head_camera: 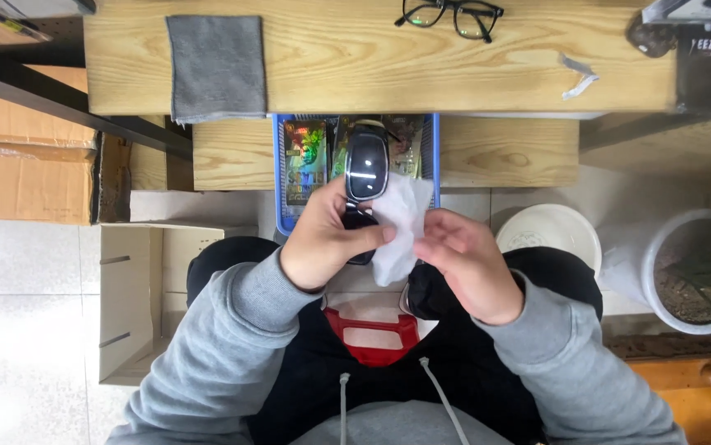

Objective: The person is cleaning a pair of sunglasses by wiping the lenses and frame with a small white cloth.

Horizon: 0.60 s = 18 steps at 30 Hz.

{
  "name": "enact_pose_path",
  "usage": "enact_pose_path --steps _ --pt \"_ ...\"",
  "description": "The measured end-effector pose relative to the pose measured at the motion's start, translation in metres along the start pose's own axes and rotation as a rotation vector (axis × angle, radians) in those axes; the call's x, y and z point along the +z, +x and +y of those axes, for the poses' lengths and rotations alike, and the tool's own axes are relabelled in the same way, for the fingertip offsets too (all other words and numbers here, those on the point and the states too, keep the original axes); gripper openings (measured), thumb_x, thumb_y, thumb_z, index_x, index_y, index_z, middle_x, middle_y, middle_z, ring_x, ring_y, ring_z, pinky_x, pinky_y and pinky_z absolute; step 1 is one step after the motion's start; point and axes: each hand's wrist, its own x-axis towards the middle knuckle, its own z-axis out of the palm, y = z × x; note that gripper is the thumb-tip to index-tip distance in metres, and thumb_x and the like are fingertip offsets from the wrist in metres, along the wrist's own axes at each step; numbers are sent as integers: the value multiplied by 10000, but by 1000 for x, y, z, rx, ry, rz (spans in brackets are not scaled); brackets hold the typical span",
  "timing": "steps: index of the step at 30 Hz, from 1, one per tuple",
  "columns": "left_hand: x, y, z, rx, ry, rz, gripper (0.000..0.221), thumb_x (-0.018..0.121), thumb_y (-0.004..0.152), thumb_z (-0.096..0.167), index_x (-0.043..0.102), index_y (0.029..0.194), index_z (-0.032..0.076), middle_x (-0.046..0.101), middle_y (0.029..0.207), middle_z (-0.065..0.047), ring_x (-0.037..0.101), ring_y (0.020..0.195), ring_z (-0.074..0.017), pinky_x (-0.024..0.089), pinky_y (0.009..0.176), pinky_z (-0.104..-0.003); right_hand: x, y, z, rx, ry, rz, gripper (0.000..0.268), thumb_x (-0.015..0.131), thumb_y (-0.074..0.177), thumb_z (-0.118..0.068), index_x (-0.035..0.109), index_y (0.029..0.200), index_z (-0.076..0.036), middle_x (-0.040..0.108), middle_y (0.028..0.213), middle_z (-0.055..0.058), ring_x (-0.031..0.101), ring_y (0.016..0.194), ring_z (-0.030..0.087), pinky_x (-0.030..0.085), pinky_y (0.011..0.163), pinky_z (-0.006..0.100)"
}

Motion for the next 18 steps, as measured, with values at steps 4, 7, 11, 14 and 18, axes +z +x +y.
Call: enact_pose_path --steps 4,7,11,14,18 --pt "6 -1 10 15 53 28 365 794 720 -79 661 1053 -3 723 880 -90 650 868 -127 565 812 -294 -2 4 -6 -8 -60 75 218 798 719 4 703 903 68 677 728 133 648 651 130 572 675 262" --pt "6 -2 13 33 120 60 376 797 712 -89 660 1051 0 721 880 -102 649 867 -134 577 795 -313 -12 6 -2 -81 -57 110 183 786 731 49 697 884 97 684 748 187 668 670 165 592 687 315" --pt "11 -3 13 -13 43 107 289 723 730 -144 638 986 -39 697 811 -152 677 743 -174 619 621 -334 -26 8 1 -133 -5 135 179 775 747 46 676 890 90 658 762 163 658 697 152 595 709 321" --pt "8 -1 7 1 35 116 264 691 733 -157 631 965 -46 678 771 -157 682 679 -190 626 537 -337 -20 7 -6 -107 -8 111 169 765 758 37 680 895 85 644 753 142 648 694 144 596 713 317" --pt "20 -2 21 40 81 106 234 660 719 -168 613 917 -53 657 697 -179 674 620 -207 610 484 -324 -17 8 -3 -57 -27 75 143 754 760 45 684 875 92 611 697 120 618 656 118 588 683 289"
